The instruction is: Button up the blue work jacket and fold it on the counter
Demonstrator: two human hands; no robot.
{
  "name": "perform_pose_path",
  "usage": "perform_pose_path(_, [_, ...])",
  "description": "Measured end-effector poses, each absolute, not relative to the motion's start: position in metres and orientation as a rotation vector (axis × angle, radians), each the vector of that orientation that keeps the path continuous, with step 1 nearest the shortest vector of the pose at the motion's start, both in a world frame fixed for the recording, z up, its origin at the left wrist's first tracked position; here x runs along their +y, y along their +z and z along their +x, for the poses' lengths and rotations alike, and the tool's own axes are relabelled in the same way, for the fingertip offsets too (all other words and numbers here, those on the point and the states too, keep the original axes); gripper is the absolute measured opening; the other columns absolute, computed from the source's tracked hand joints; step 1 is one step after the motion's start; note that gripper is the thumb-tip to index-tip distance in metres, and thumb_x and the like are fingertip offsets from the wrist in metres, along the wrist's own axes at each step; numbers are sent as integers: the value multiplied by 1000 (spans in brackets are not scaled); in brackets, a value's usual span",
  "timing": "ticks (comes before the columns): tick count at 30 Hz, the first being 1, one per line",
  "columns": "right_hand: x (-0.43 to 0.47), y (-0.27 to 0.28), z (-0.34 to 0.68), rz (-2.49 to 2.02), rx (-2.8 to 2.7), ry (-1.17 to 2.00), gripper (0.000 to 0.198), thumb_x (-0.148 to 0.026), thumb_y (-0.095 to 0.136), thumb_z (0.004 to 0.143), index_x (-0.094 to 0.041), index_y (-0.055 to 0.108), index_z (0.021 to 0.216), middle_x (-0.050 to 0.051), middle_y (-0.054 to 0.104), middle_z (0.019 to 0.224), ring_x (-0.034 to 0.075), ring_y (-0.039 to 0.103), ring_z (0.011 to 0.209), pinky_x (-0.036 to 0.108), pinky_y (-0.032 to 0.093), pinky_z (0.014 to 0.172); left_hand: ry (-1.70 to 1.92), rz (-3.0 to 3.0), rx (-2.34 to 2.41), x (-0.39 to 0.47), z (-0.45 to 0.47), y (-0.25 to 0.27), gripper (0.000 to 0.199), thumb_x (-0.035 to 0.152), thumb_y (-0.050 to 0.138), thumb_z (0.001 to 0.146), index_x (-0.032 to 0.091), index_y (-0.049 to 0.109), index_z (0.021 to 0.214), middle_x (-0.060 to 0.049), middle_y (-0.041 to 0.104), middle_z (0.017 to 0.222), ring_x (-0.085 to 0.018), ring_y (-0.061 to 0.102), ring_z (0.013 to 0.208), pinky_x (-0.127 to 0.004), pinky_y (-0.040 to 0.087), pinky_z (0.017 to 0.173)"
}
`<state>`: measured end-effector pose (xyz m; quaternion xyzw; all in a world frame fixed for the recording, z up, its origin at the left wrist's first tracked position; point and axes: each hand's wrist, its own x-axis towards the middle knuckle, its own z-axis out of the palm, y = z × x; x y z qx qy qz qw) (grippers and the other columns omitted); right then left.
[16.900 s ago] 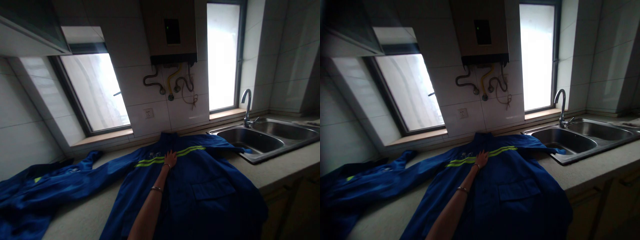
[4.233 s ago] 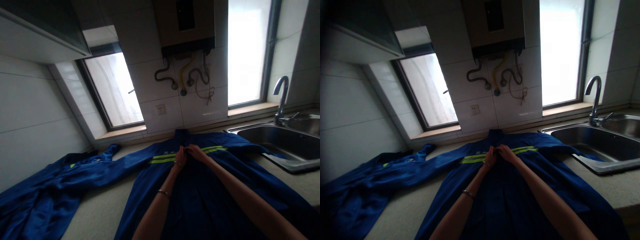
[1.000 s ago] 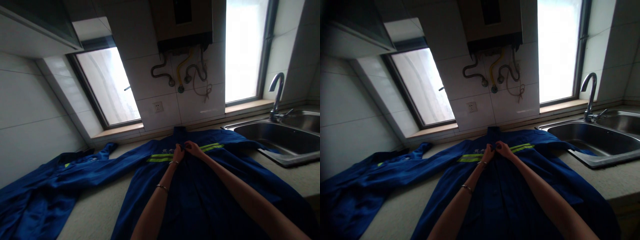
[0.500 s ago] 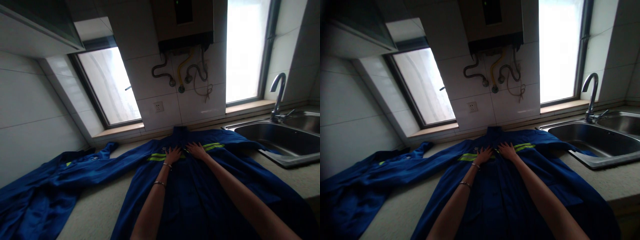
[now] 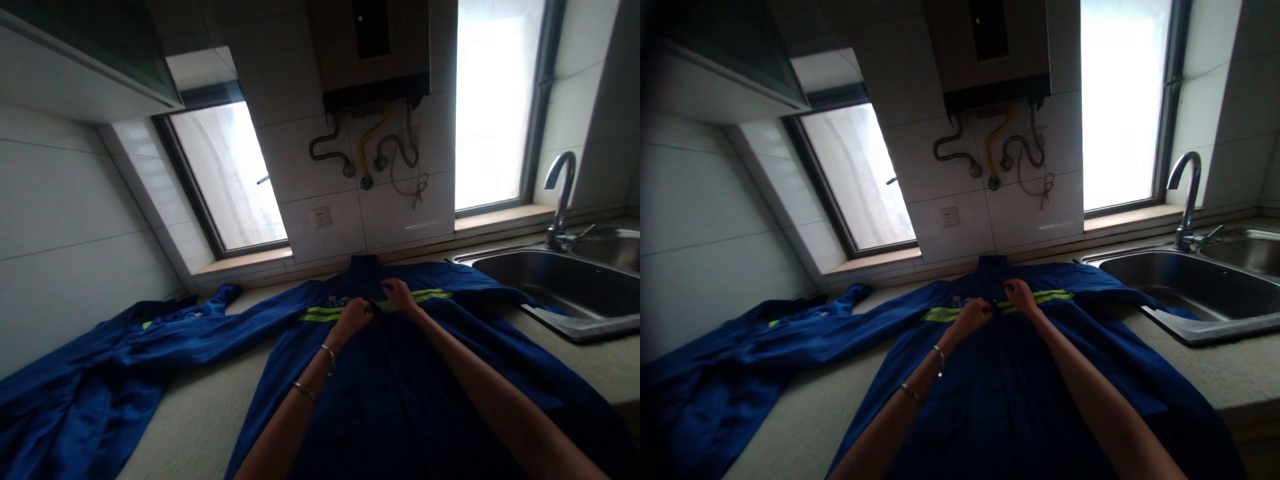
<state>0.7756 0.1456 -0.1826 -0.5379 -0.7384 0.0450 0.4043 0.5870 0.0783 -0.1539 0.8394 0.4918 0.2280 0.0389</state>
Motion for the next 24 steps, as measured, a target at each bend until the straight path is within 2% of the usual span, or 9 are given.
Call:
perform_pose_path(3, [124, -154, 770, -1343, -1838, 149, 20, -24, 50, 77, -19, 66, 87, 4, 67, 84, 16, 60, 77, 23, 42, 70, 527, 2561, 1295, 63, 577, -147, 15, 15, 54, 69, 17, 68, 65, -3, 63, 60, -15, 57, 57, -23, 41, 58])
perform_pose_path(5, [100, -141, 765, -1333, -1901, 171, 14, -26, 54, 73, -20, 65, 78, 2, 66, 73, 14, 59, 66, 22, 38, 60, 532, 2525, 1157, 53, 568, -146, 17, 16, 54, 70, 18, 70, 72, -2, 65, 65, -15, 58, 59, -21, 41, 57])
perform_pose_path(8, [56, -140, 758, -1320, -2098, 212, 10, -24, 57, 69, -20, 66, 73, 1, 65, 67, 13, 57, 60, 21, 31, 52, 579, 2461, 1012, 38, 559, -146, 22, 19, 57, 71, 20, 71, 87, -2, 68, 77, -16, 61, 68, -21, 43, 63])
perform_pose_path(10, [30, -149, 756, -1357, -2209, 241, 11, -23, 57, 68, -21, 67, 71, 2, 65, 66, 14, 58, 60, 22, 29, 50, 598, 2465, 972, 29, 557, -148, 24, 23, 60, 71, 21, 71, 92, -4, 68, 82, -17, 61, 74, -23, 44, 68])
perform_pose_path(13, [2, -164, 755, -1483, -2284, 207, 15, -28, 56, 70, -19, 67, 69, 7, 67, 70, 18, 60, 61, 23, 31, 50, 627, 2565, 1043, 19, 561, -153, 20, 26, 62, 73, 23, 71, 89, -4, 65, 87, -17, 59, 79, -24, 44, 72])
perform_pose_path(18, [-21, -171, 750, -1602, -2266, 85, 26, -38, 54, 72, -16, 68, 72, 16, 67, 77, 25, 63, 68, 27, 38, 54, 486, 2788, 1261, 10, 574, -164, 18, 23, 53, 79, 21, 68, 88, -7, 60, 93, -18, 57, 80, -26, 44, 71])
perform_pose_path(21, [-24, -169, 748, -1638, -2240, 86, 25, -34, 53, 72, -15, 69, 73, 18, 66, 79, 26, 64, 69, 28, 39, 55, 369, 2872, 1326, 4, 579, -166, 17, 19, 50, 81, 18, 66, 87, -9, 58, 95, -19, 55, 86, -27, 43, 76])
perform_pose_path(24, [-19, -171, 753, -1639, -2176, 208, 17, -26, 53, 68, -15, 67, 64, 14, 66, 71, 23, 63, 64, 25, 37, 51, 324, 2946, 1306, -1, 582, -166, 18, 13, 48, 81, 17, 63, 89, -10, 58, 93, -21, 54, 90, -29, 42, 80])
